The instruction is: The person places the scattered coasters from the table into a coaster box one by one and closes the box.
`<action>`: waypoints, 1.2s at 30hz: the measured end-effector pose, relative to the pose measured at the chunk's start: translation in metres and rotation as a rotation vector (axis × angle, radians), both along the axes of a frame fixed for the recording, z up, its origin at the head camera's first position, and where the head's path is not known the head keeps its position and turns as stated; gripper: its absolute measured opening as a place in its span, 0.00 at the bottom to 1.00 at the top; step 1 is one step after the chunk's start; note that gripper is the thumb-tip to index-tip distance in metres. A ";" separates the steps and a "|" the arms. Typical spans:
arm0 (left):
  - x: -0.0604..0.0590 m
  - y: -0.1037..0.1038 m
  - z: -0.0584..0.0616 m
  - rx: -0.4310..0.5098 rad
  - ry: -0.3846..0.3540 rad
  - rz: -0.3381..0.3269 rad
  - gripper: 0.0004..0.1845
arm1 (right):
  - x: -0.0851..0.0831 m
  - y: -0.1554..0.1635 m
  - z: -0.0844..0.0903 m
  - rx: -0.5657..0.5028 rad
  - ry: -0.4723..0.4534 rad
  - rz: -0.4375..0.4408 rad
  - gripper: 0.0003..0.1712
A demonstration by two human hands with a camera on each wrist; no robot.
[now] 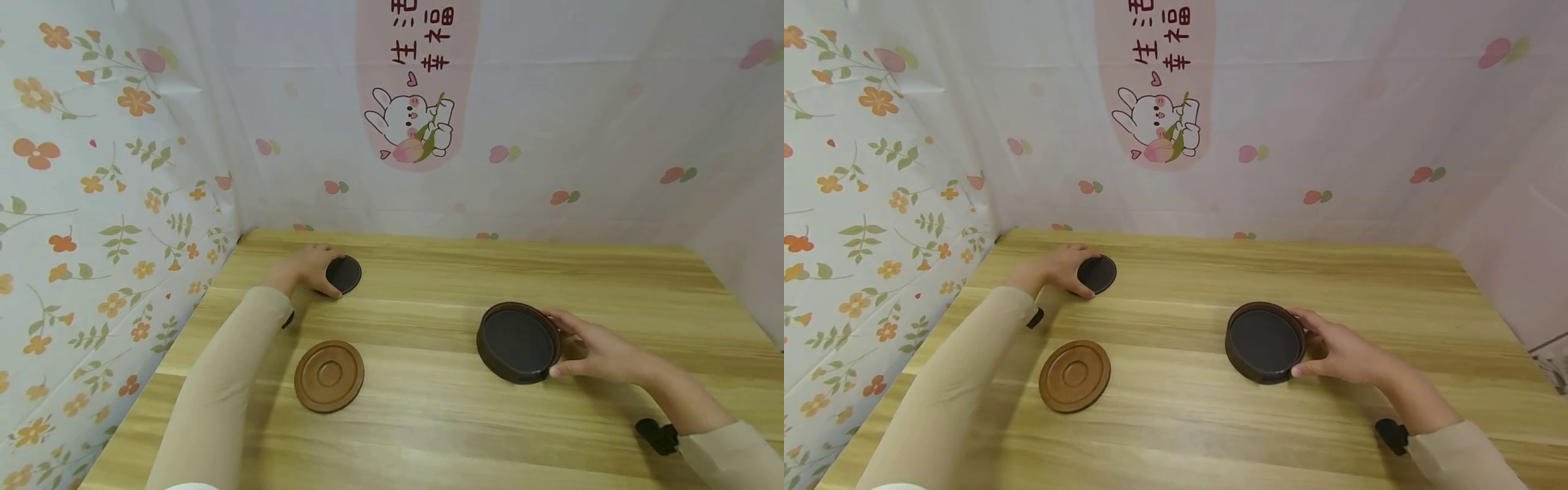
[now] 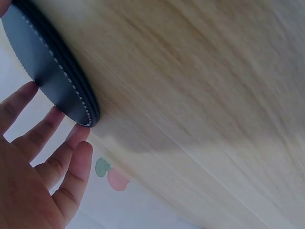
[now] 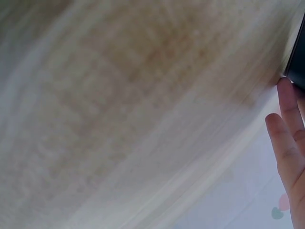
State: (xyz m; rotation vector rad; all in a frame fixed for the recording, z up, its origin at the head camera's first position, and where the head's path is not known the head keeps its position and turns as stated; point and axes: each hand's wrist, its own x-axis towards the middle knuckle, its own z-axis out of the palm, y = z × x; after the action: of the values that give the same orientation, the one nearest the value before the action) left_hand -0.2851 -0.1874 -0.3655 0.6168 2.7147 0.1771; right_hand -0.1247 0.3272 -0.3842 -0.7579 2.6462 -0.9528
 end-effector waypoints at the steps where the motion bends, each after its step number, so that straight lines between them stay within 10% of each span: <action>1: 0.001 0.000 0.000 0.000 -0.001 0.003 0.49 | 0.000 0.000 0.000 0.001 -0.001 0.003 0.55; 36: 0.022 0.020 0.020 0.022 0.055 -0.127 0.49 | -0.001 -0.005 0.002 0.009 -0.019 0.000 0.55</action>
State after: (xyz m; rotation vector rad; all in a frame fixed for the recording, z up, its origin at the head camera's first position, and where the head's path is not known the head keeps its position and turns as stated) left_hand -0.2634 -0.1674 -0.3458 0.8084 2.7183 0.1599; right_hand -0.1258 0.3223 -0.3824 -0.7433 2.6319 -0.9425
